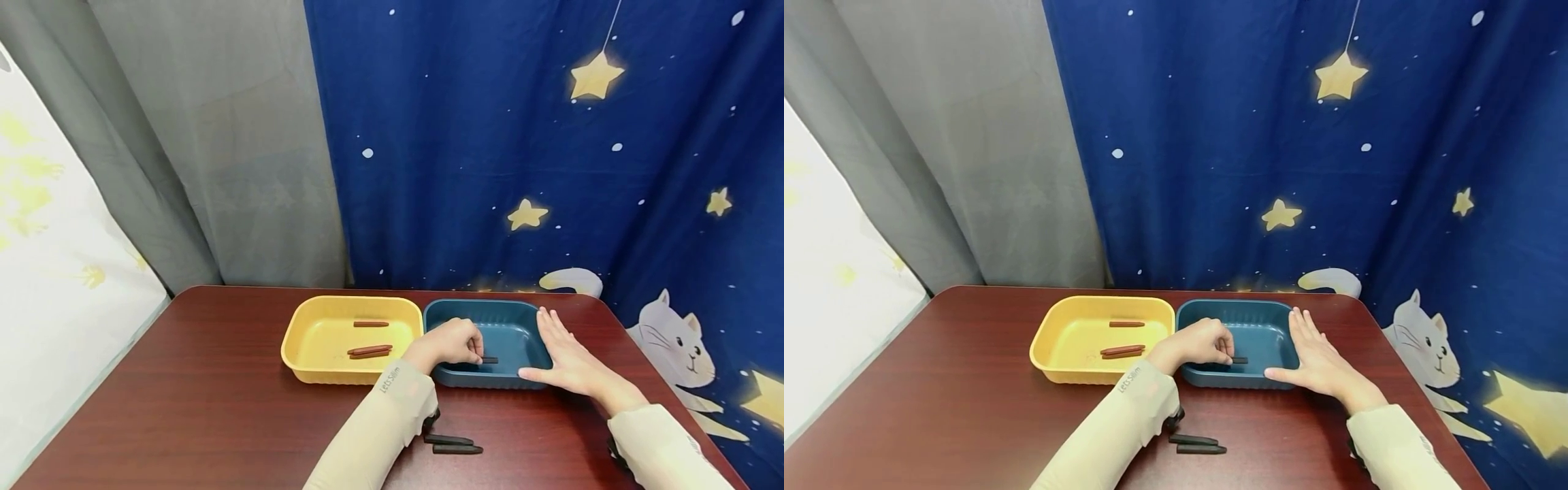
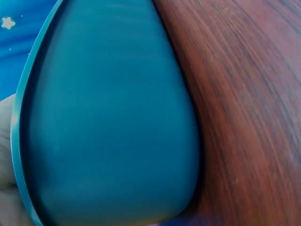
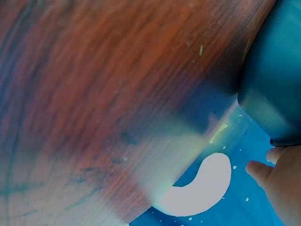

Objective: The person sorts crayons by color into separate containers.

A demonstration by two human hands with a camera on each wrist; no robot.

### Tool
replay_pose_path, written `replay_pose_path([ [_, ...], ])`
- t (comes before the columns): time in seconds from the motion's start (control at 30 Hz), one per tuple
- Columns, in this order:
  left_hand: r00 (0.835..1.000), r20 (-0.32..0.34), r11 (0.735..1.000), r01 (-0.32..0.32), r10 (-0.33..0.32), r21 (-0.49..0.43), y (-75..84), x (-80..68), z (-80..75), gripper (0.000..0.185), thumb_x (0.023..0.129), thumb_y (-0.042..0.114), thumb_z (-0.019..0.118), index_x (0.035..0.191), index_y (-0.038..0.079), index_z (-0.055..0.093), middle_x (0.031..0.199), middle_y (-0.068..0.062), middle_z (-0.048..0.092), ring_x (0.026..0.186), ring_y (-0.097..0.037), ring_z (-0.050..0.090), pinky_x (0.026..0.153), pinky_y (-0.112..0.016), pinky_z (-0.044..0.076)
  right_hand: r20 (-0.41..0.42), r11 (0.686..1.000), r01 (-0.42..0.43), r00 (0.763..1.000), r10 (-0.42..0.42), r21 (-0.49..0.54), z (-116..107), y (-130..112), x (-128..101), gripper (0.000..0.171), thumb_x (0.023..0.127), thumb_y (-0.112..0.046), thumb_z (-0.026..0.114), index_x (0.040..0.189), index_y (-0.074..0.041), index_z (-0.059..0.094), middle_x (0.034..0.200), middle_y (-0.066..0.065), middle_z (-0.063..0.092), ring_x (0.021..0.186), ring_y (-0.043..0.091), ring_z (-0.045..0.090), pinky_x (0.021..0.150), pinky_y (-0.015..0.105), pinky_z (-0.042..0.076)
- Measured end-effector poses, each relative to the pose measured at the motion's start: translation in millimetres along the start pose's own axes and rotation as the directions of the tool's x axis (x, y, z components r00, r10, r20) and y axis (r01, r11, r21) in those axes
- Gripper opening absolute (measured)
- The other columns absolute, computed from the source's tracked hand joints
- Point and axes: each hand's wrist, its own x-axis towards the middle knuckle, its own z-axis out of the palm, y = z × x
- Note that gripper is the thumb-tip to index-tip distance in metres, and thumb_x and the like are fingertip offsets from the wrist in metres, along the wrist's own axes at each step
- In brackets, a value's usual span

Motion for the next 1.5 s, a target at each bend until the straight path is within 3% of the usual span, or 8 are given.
replay_pose_path([
  [0.37, 0.999, -0.022, 0.999, 0.031, -0.031, -0.016, 4.0, -7.8, -2.5, 0.004, 0.089, 0.019, 0.076, 0.086, 0.017, 0.075, 0.082, 0.008, 0.07, 0.073, -0.002, 0.059, 0.071, -0.014, 0.05, 0.004, 1.0, 0.005, 1.0, -0.005, 0.008, 0.1, -0.5, -1.1, 0.119, 0.082, -0.057, 0.071, 0.157, 0.007, 0.004, 0.165, 0.027, -0.001, 0.152, 0.047, -0.006, 0.111, 0.076, 0.01],
  [0.83, 0.996, -0.062, 0.997, -0.065, 0.068, 0.047, 16.3, -29.0, -12.2, 0.004, 0.091, 0.021, 0.073, 0.089, 0.017, 0.075, 0.084, 0.009, 0.072, 0.074, 0.001, 0.059, 0.072, -0.011, 0.048, 0.007, 1.0, 0.013, 1.0, -0.013, 0.017, 4.4, -1.3, -1.0, 0.118, 0.083, -0.056, 0.071, 0.157, 0.006, 0.002, 0.165, 0.028, 0.0, 0.151, 0.048, -0.006, 0.111, 0.076, 0.01],
  [1.2, 0.983, -0.091, 0.98, -0.149, 0.161, 0.13, 25.1, -56.7, -23.5, 0.006, 0.091, 0.022, 0.073, 0.092, 0.017, 0.076, 0.085, 0.009, 0.072, 0.074, 0.002, 0.059, 0.072, -0.009, 0.047, -0.001, 1.0, 0.019, 1.0, -0.019, 0.006, 4.0, -1.5, 1.4, 0.119, 0.083, -0.056, 0.071, 0.156, 0.007, 0.002, 0.164, 0.029, 0.0, 0.151, 0.048, -0.004, 0.109, 0.077, 0.012],
  [1.5, 0.975, -0.115, 0.969, -0.168, 0.191, 0.181, 30.1, -85.0, -27.8, 0.005, 0.091, 0.023, 0.072, 0.092, 0.018, 0.075, 0.085, 0.011, 0.07, 0.073, 0.005, 0.056, 0.071, -0.007, 0.044, -0.021, 1.0, 0.031, 0.999, -0.031, -0.001, 1.5, -0.7, -0.4, 0.118, 0.082, -0.053, 0.073, 0.156, 0.008, 0.004, 0.164, 0.03, 0.002, 0.151, 0.048, -0.003, 0.109, 0.077, 0.014],
])
